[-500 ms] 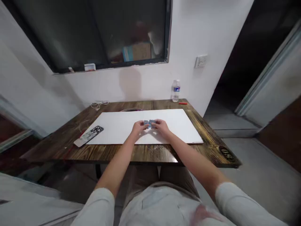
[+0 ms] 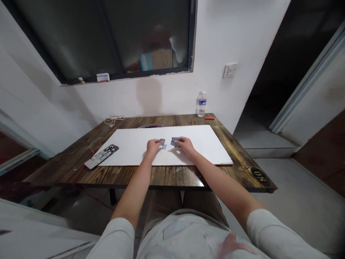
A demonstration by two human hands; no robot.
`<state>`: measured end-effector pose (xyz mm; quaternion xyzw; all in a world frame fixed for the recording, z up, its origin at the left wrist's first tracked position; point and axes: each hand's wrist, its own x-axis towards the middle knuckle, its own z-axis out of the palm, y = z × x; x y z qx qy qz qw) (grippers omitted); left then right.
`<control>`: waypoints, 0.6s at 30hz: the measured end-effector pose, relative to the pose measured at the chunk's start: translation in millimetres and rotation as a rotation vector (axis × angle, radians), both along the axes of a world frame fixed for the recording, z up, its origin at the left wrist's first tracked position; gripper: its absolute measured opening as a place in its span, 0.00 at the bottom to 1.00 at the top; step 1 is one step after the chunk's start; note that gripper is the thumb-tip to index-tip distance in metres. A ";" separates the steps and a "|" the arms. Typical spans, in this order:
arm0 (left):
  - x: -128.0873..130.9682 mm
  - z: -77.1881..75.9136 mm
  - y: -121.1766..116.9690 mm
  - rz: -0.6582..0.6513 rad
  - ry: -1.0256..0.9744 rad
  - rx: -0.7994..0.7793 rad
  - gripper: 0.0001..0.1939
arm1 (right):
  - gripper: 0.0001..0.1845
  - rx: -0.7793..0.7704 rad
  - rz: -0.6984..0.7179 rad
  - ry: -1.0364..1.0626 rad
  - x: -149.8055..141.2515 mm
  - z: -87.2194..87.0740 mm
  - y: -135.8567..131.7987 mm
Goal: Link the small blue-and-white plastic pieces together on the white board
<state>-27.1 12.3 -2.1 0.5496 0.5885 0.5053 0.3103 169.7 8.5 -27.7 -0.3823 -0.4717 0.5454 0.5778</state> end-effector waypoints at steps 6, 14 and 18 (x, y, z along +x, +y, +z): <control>0.5 1.4 -0.6 -0.010 0.297 -0.023 0.14 | 0.17 -0.021 -0.004 0.007 0.0 0.9 0.0; 1.9 3.1 -10.8 -0.009 0.708 0.029 0.08 | 0.13 -0.015 -0.010 -0.003 0.4 1.3 -1.1; 4.7 6.2 -12.8 0.072 0.740 0.117 0.15 | 0.14 -0.018 0.010 0.009 0.4 2.1 -1.7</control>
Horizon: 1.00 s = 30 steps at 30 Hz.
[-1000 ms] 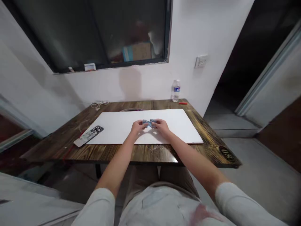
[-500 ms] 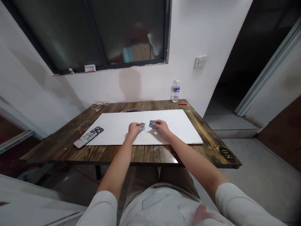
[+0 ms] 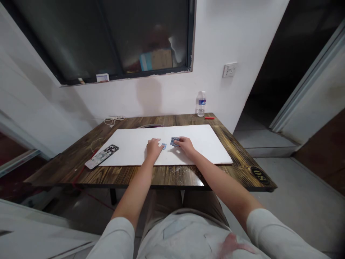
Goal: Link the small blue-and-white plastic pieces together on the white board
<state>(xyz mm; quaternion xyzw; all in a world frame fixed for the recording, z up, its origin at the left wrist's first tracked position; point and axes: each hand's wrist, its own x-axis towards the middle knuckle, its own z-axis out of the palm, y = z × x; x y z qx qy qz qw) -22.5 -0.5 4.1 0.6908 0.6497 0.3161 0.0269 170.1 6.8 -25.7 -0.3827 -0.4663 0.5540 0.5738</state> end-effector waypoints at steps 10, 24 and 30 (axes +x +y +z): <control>18.9 -0.1 -1.5 -0.361 -0.567 -0.284 0.15 | 0.17 0.046 0.009 -0.065 -0.5 0.0 -1.9; 17.0 -0.4 -1.7 -0.358 -0.790 -0.312 0.21 | 0.21 0.064 0.014 -0.028 0.8 3.5 -2.7; 15.1 1.0 0.9 -0.386 -0.881 -0.329 0.23 | 0.21 0.084 0.018 -0.048 1.9 4.0 -1.1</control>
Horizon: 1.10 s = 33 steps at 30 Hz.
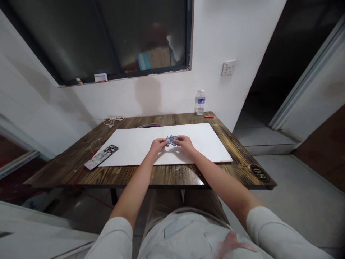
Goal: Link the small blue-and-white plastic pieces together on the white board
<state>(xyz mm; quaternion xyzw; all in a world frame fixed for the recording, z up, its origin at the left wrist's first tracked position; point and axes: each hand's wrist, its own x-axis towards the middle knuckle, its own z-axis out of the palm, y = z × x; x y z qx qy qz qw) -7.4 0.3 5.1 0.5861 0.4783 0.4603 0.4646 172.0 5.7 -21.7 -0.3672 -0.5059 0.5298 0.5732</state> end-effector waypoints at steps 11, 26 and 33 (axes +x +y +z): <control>-0.7 1.1 1.3 -0.079 -0.084 -0.064 0.27 | 0.25 0.001 0.123 0.061 1.3 -5.2 9.8; -2.3 0.6 3.7 -0.010 -0.109 -0.090 0.29 | 0.24 -0.012 0.162 0.018 7.5 -0.9 9.6; -10.7 0.8 3.4 0.272 0.322 0.118 0.16 | 0.23 -0.016 0.095 -0.024 7.5 -3.2 7.8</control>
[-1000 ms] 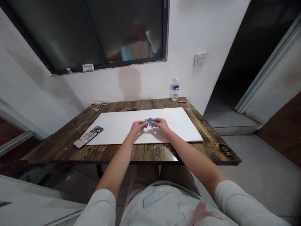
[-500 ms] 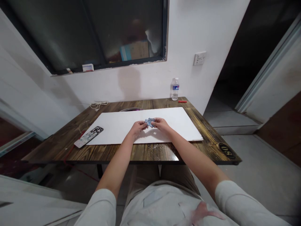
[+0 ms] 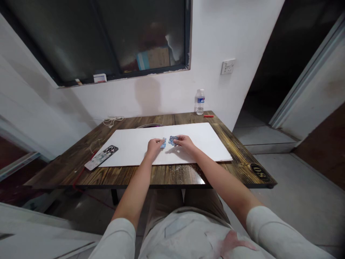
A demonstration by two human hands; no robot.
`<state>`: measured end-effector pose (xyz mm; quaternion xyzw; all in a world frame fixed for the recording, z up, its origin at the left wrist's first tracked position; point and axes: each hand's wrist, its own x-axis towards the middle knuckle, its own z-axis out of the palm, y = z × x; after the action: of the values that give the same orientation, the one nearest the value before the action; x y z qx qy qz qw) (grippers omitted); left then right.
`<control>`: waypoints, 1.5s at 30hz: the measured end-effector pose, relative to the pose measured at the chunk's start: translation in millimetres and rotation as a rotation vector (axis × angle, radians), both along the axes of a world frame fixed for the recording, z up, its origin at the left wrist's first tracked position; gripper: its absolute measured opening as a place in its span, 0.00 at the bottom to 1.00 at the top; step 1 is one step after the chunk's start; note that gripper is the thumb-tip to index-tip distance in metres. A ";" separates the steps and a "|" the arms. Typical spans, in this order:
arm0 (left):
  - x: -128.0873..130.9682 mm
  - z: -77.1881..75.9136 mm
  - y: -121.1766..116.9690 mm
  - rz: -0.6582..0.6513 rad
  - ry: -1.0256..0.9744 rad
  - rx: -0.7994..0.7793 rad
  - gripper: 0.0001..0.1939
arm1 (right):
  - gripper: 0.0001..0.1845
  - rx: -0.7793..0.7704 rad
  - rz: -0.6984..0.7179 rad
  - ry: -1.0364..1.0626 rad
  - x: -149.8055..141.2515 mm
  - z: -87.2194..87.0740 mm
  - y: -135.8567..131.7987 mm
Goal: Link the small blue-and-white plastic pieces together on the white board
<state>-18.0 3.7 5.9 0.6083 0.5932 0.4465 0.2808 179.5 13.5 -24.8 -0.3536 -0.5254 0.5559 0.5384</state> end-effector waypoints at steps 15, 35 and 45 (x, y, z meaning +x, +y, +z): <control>9.6 2.4 -4.4 -0.282 0.069 -0.038 0.17 | 0.16 0.010 -0.031 -0.058 -2.2 5.5 -6.2; 7.2 4.3 -3.1 -0.133 -0.131 -0.065 0.21 | 0.16 -0.034 -0.086 -0.009 -5.0 5.0 -8.3; -6.1 4.6 -7.8 0.123 0.637 -0.030 0.14 | 0.14 -0.087 -0.136 0.029 -4.4 7.4 -7.6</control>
<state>-24.1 -4.0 10.4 0.6762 0.6935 0.2409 0.0625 175.1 5.9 -17.4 -0.4034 -0.4674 0.5455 0.5667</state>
